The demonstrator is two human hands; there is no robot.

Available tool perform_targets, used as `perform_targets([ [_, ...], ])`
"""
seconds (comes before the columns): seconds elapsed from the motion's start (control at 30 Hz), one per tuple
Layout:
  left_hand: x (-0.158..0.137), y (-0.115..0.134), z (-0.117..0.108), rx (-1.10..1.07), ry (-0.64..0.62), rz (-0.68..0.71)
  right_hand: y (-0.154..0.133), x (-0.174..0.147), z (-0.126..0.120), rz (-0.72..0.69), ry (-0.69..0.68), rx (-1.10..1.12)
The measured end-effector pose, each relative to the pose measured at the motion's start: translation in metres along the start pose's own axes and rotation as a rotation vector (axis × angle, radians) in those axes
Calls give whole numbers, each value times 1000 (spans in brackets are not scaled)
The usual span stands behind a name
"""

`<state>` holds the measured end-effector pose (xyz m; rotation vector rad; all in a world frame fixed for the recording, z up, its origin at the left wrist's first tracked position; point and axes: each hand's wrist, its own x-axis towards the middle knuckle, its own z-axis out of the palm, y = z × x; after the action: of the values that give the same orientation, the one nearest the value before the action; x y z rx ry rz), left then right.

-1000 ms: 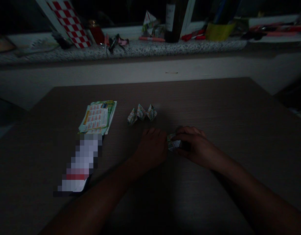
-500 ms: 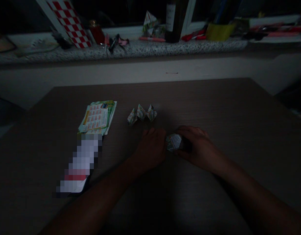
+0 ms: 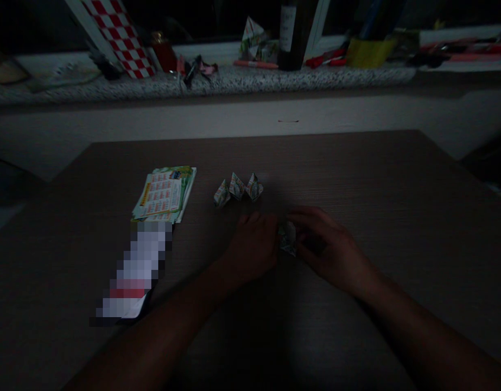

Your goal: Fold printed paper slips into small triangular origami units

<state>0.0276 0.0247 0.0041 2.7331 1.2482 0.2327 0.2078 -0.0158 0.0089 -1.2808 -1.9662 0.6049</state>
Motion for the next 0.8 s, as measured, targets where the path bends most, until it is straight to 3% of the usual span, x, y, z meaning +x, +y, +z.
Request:
perform_targets([
  [0.2,0,1,-1,11,-27,-13,0,-1,6,-67,-25,-30],
  [0.37,0,3,-2,23,-52,-44,2,-1,5,-38,-5,-32],
  [0.8,0,1,1,39,-5,-25,8,1,-6,-49,-62,-129],
])
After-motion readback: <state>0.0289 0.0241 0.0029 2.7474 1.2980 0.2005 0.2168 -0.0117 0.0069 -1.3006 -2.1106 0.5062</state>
